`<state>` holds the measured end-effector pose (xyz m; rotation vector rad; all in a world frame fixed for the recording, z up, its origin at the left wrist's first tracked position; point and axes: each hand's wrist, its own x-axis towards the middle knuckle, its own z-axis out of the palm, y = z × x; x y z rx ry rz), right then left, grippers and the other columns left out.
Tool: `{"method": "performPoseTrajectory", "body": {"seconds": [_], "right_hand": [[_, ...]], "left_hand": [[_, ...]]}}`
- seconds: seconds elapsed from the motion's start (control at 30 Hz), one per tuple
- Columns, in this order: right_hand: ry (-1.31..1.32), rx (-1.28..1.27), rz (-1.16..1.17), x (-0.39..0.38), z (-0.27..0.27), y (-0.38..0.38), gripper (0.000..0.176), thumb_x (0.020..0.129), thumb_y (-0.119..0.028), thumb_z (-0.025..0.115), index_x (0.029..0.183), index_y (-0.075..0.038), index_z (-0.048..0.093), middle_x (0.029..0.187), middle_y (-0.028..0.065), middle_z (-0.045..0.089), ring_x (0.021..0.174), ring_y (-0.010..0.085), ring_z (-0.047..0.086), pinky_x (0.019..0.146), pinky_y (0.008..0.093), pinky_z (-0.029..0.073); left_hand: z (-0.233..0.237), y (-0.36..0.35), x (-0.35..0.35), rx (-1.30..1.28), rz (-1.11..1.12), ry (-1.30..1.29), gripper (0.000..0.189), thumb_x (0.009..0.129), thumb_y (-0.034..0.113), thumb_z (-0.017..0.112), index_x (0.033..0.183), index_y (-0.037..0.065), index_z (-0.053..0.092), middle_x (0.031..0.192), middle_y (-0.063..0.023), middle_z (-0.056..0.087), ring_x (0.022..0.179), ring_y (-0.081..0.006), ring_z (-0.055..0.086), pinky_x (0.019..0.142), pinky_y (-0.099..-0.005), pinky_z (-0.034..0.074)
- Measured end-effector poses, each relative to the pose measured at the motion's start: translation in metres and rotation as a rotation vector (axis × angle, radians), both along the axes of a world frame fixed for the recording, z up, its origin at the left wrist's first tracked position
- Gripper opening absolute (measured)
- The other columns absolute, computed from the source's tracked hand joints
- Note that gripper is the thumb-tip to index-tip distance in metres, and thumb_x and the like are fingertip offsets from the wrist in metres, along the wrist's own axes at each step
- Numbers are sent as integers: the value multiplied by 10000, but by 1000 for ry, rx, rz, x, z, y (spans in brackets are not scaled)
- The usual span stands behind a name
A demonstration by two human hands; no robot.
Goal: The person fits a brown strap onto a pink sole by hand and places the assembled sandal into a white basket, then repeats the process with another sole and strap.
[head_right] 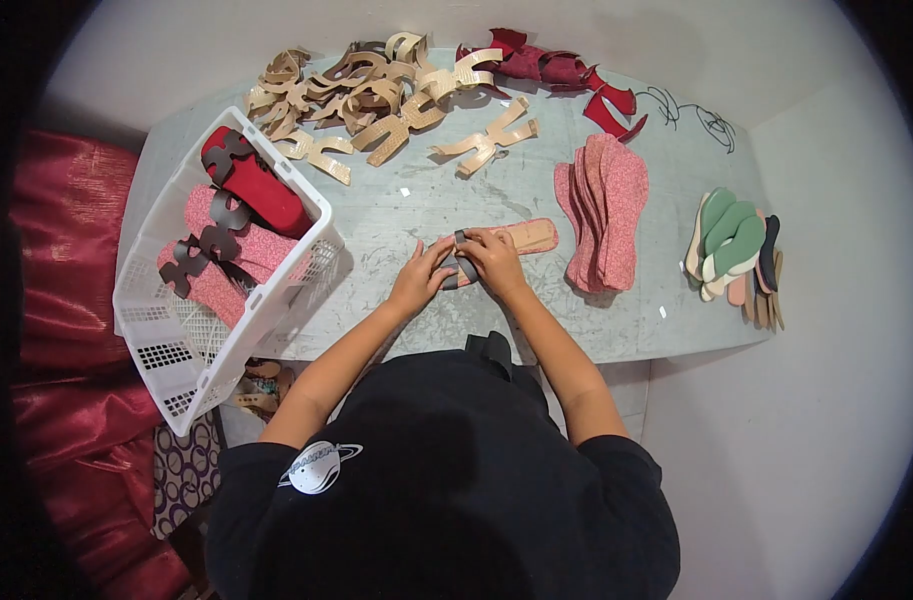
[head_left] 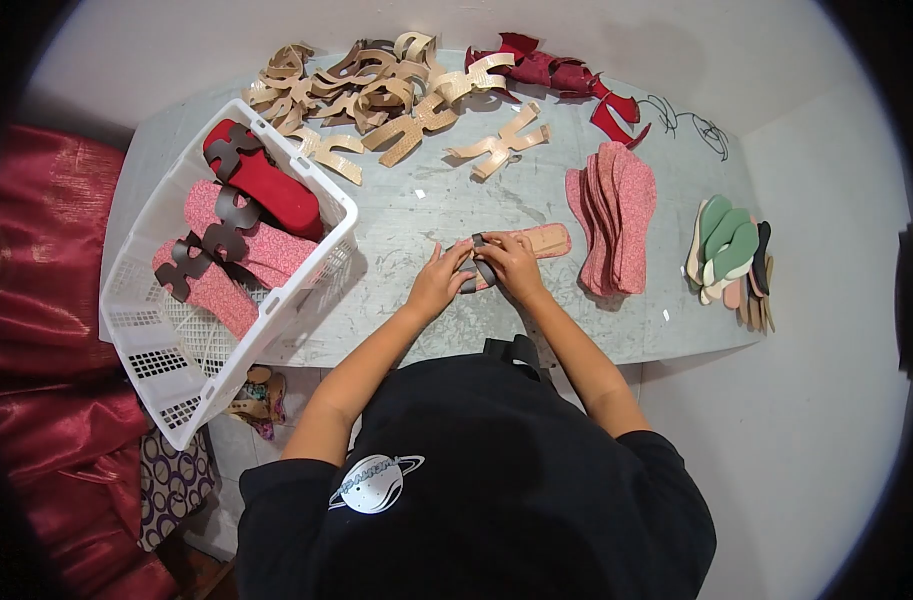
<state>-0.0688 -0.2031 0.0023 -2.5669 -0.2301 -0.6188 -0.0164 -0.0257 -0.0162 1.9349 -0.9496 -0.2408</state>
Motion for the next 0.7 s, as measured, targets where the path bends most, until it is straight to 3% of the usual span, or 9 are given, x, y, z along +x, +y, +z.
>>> {"method": "performPoseTrajectory", "body": {"seconds": [0.17, 0.23, 0.53, 0.63, 0.7], "right_hand": [[14, 12, -9, 0, 1, 2, 136, 748, -170, 629, 877, -133, 653, 1012, 14, 612, 814, 181, 577, 727, 329, 372], [24, 20, -11, 0, 2, 4, 139, 747, -168, 629, 879, -134, 654, 1021, 12, 612, 813, 179, 578, 721, 328, 371], [138, 76, -58, 1, 2, 5, 138, 746, -167, 638, 879, -147, 668, 1103, 20, 599, 879, 167, 590, 745, 334, 370], [204, 156, -81, 4, 5, 5, 156, 743, -180, 658, 898, -156, 665, 1149, 4, 576, 928, 171, 581, 803, 353, 364], [295, 111, -134, 5, 10, 3, 277, 688, -216, 706, 953, -166, 646, 1264, 34, 491, 1094, 230, 479, 839, 426, 334]], "left_hand": [[8, 0, -1, -39, 7, 62, 514, 821, 110, 586, 1288, 85, 372, 1279, -122, 480, 1193, -301, 442, 1061, -461, 232], [8, 0, -1, -38, 24, 8, 521, 802, 125, 608, 1273, 102, 386, 1256, -126, 494, 1182, -306, 445, 1016, -453, 322], [13, 0, -1, -34, 34, -38, 488, 788, 145, 622, 1240, 101, 441, 1270, -115, 486, 1169, -298, 461, 995, -424, 357], [17, 0, -2, -25, 27, -77, 500, 780, 147, 629, 1242, 101, 444, 1260, -111, 494, 1150, -302, 475, 992, -417, 363], [15, 0, -1, -23, 33, -34, 515, 780, 145, 629, 1252, 96, 430, 1258, -116, 494, 1140, -307, 482, 992, -418, 362]]}}
